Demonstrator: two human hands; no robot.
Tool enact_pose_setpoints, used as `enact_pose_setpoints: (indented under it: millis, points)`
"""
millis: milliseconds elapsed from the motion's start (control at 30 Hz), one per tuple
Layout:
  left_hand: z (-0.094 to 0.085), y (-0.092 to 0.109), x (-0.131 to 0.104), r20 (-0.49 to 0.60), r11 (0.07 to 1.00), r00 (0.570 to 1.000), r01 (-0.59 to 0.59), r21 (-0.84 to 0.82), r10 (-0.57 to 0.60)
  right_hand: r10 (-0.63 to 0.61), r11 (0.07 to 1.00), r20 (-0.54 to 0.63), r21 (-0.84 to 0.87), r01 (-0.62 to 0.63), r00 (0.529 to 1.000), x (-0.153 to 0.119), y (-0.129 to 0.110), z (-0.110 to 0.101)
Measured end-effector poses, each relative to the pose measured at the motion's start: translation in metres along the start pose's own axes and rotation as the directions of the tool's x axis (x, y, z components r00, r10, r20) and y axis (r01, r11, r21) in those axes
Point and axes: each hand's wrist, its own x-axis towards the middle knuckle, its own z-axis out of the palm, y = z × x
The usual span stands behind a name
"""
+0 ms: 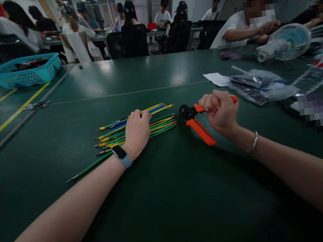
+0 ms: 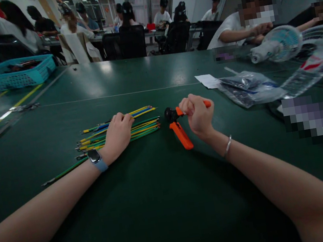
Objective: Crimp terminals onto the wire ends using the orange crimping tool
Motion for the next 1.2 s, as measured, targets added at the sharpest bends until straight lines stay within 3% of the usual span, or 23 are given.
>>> enact_pose_setpoints:
  millis: [267,700,1033,1200]
  points:
    - [-0.006,0.004,-0.004,-0.021,0.977,0.978,-0.208,0.049,0.209,-0.004,1.0,0.045,0.021,0.003,0.999,0.001,-0.001,-0.001]
    - [-0.018,0.013,-0.006,0.099,0.94,0.94,-0.334,0.065,0.327,-0.067,0.998,0.104,-0.002,0.068,0.992,-0.006,-0.006,0.007]
    - [-0.019,0.014,-0.005,0.13,0.953,0.948,-0.299,0.052,0.29,-0.104,0.992,0.12,-0.056,0.111,0.987,-0.019,-0.007,0.005]
    - [-0.017,0.012,-0.007,0.125,0.956,0.95,-0.291,0.035,0.285,-0.147,0.981,0.163,-0.099,0.164,0.976,-0.032,-0.008,-0.008]
